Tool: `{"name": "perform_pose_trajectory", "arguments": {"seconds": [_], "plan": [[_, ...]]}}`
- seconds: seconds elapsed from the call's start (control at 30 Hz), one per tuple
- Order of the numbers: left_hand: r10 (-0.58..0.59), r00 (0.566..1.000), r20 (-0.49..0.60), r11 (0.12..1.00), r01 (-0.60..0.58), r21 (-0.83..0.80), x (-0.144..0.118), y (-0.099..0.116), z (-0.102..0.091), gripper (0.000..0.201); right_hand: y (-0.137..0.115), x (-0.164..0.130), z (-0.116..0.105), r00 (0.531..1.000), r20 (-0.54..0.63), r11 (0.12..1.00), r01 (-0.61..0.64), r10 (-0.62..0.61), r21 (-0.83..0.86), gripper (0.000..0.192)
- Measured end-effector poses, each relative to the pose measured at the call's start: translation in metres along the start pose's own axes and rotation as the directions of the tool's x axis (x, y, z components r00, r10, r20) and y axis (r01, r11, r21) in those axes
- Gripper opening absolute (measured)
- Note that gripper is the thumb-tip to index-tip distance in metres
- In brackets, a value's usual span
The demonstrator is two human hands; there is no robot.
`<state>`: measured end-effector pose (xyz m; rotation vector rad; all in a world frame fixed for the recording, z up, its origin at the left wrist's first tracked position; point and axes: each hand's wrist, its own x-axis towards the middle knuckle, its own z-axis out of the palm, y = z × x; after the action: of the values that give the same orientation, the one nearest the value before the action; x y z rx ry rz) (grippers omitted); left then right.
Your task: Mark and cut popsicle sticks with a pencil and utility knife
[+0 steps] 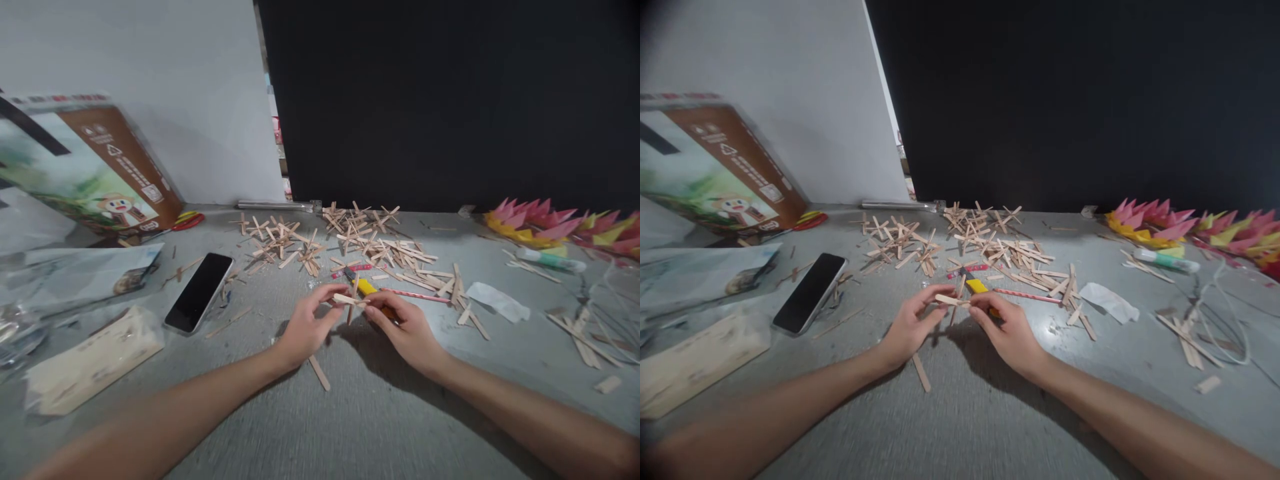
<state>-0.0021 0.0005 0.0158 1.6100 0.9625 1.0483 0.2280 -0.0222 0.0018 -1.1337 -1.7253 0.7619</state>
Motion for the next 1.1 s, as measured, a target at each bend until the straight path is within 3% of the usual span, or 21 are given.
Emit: {"name": "perform_pose_trajectory", "arguments": {"seconds": [0.2, 0.93, 1.1], "plan": [[-0.008, 0.997, 0.081, 0.98, 0.023, -0.198, -0.003, -0.006, -0.004, 0.037, -0.005, 0.0, -0.002, 0.999, 0.014, 0.998, 0.051, -0.05, -0.038, 0.014], [0.065, 0.995, 0.075, 0.998, -0.063, -0.023, -0.004, -0.009, 0.004, 0.042, -0.012, -0.003, -0.002, 0.993, 0.079, 0.991, 0.096, -0.088, -0.098, 0.025], [0.057, 0.994, 0.092, 0.997, -0.051, -0.065, -0.005, -0.009, 0.005, 0.046, -0.009, -0.003, -0.002, 0.993, 0.084, 0.992, 0.087, -0.079, -0.091, 0.035]]}}
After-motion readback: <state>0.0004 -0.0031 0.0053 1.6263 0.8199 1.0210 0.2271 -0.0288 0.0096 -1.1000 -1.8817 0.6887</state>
